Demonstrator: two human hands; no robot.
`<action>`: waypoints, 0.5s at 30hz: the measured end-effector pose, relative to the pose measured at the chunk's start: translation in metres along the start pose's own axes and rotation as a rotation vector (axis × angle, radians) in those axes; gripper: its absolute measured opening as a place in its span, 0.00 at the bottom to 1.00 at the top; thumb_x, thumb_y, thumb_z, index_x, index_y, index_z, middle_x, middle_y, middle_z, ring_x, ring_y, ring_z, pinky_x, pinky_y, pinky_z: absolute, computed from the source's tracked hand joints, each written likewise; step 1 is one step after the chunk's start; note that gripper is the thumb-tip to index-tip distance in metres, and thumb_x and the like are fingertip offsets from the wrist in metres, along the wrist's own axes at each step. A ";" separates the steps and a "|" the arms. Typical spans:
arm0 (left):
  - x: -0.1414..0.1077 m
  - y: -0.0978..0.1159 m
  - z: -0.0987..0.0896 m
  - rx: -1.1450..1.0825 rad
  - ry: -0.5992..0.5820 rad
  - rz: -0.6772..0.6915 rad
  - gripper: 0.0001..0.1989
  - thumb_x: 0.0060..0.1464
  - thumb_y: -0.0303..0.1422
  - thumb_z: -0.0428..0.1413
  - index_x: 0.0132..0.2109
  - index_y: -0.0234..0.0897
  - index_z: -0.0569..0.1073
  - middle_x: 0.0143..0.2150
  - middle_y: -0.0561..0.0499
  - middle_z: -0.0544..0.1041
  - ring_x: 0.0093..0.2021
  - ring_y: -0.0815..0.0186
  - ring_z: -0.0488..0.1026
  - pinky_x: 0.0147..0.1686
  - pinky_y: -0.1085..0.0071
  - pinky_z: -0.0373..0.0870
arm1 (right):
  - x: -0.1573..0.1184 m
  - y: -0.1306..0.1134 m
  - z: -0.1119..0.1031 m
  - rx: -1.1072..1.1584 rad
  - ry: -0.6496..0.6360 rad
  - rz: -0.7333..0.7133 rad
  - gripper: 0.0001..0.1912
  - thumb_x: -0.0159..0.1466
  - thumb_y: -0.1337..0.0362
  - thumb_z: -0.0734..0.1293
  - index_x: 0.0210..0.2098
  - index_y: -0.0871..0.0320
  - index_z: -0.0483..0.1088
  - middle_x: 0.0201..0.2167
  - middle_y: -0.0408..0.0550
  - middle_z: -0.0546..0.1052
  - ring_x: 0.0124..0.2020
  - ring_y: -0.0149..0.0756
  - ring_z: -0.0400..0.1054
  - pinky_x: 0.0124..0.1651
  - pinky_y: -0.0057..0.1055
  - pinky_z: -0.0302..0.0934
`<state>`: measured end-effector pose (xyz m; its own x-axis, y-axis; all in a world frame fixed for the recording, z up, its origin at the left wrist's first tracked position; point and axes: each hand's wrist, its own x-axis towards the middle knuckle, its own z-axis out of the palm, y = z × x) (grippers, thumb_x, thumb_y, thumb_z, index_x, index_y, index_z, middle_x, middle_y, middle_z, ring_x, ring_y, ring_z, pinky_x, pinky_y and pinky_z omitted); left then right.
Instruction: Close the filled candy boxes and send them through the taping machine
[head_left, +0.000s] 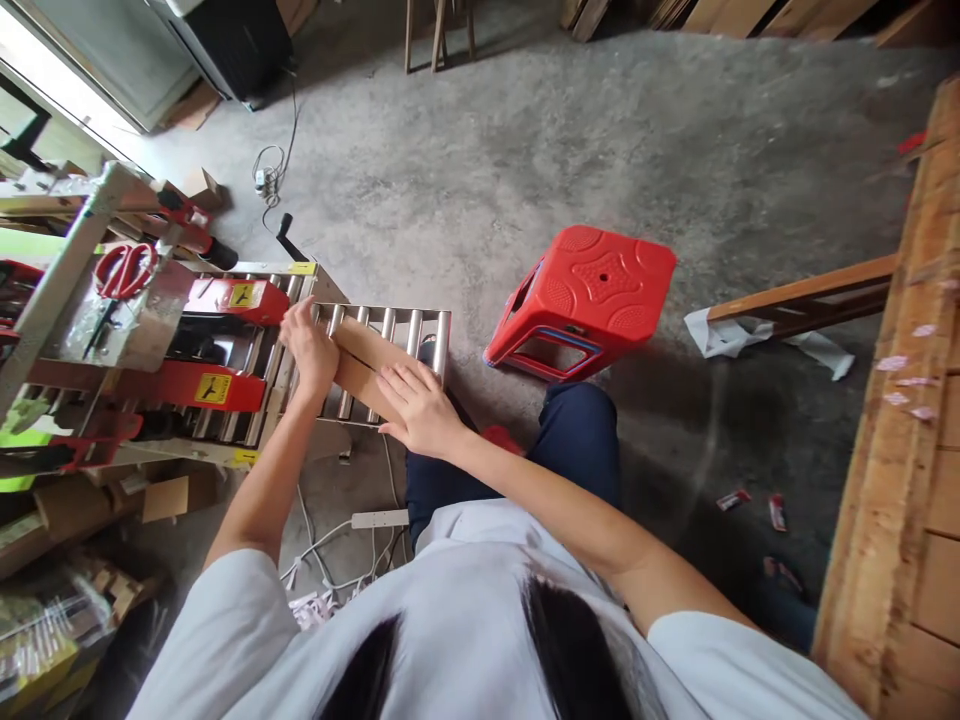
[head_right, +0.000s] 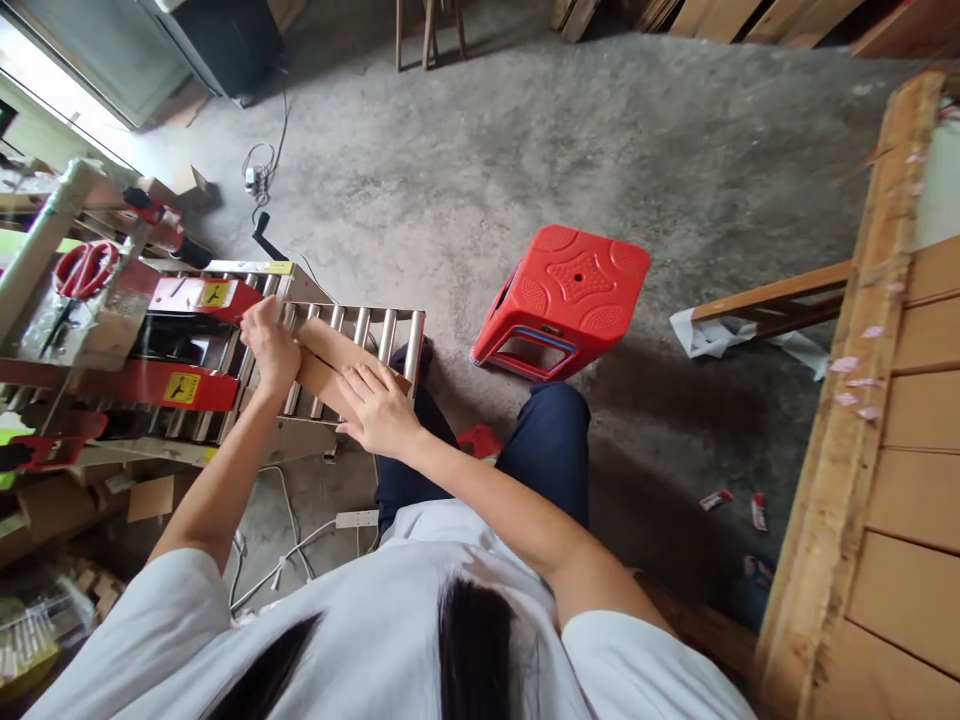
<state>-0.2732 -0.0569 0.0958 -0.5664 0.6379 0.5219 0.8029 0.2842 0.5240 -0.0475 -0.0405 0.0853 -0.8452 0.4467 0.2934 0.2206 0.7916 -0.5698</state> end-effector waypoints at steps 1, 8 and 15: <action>-0.012 0.006 -0.005 -0.061 0.055 0.022 0.22 0.61 0.26 0.43 0.60 0.33 0.66 0.59 0.34 0.68 0.62 0.50 0.64 0.63 0.48 0.56 | -0.002 0.002 0.005 0.000 -0.005 0.000 0.38 0.62 0.57 0.72 0.67 0.65 0.60 0.68 0.62 0.60 0.71 0.55 0.50 0.74 0.58 0.36; -0.109 0.058 0.000 0.030 -0.492 0.392 0.47 0.55 0.58 0.52 0.71 0.31 0.54 0.72 0.35 0.56 0.73 0.42 0.46 0.70 0.45 0.43 | -0.010 0.028 -0.027 0.525 0.045 0.072 0.36 0.62 0.69 0.65 0.69 0.56 0.56 0.64 0.56 0.67 0.67 0.44 0.59 0.69 0.48 0.56; -0.052 0.020 -0.023 0.126 -0.381 0.228 0.35 0.58 0.49 0.55 0.65 0.30 0.65 0.67 0.31 0.63 0.68 0.39 0.57 0.66 0.42 0.55 | -0.129 0.059 -0.093 0.549 0.347 0.382 0.30 0.64 0.61 0.67 0.64 0.52 0.62 0.52 0.53 0.78 0.50 0.40 0.75 0.56 0.45 0.70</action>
<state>-0.2321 -0.1014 0.0944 -0.2834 0.9049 0.3175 0.9287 0.1764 0.3263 0.1202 -0.0122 0.0854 -0.5369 0.8260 0.1716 0.1166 0.2741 -0.9546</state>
